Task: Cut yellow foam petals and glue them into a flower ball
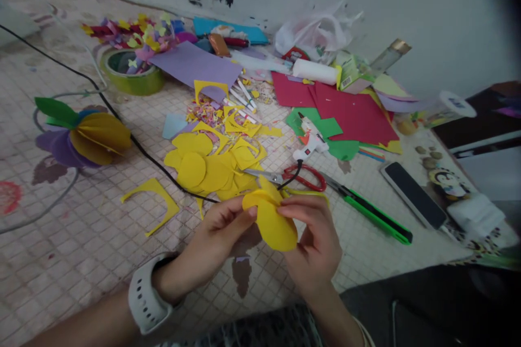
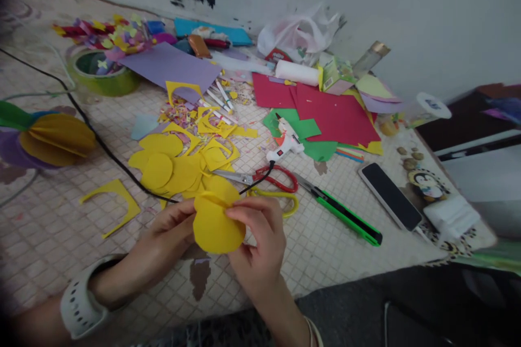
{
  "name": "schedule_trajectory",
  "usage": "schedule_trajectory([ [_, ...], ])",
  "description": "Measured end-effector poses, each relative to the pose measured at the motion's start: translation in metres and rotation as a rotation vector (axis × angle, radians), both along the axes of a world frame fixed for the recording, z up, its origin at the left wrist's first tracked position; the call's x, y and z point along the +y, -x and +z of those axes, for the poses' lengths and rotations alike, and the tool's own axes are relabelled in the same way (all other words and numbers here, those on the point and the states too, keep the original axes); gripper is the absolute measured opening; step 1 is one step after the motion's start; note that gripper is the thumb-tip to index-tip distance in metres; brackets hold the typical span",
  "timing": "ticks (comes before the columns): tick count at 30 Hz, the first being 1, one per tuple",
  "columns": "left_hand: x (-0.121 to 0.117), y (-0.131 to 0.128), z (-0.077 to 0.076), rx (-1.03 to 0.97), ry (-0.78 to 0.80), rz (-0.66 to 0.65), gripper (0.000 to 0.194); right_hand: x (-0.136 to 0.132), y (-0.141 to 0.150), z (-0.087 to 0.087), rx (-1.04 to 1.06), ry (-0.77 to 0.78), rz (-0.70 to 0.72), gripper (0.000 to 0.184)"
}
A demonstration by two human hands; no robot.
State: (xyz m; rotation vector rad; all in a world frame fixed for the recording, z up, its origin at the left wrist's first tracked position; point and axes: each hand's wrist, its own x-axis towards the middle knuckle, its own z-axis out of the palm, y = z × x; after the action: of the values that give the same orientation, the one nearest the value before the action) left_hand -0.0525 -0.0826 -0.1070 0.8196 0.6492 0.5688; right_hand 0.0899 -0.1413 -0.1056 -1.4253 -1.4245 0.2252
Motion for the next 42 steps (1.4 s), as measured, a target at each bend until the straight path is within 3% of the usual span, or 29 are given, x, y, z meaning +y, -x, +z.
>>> schedule_trajectory([
  [10,-0.0020,0.0004,-0.0002,0.110,-0.093,0.089,0.019,-0.0058,0.0024,0.0007,-0.055,-0.052,0.005,0.033],
  [29,-0.0043,0.0005,-0.0036,0.096,0.002,0.093,0.015,-0.0034,0.0048,-0.0017,-0.077,-0.052,-0.010,0.035],
  [35,-0.0041,0.0004,-0.0054,0.123,0.019,0.138,0.016,-0.0086,0.0044,0.0038,0.006,0.016,0.085,0.032],
  [42,-0.0015,-0.0004,-0.0024,0.133,-0.128,0.168,0.011,-0.0001,0.0042,0.0077,-0.111,0.034,-0.024,0.024],
])
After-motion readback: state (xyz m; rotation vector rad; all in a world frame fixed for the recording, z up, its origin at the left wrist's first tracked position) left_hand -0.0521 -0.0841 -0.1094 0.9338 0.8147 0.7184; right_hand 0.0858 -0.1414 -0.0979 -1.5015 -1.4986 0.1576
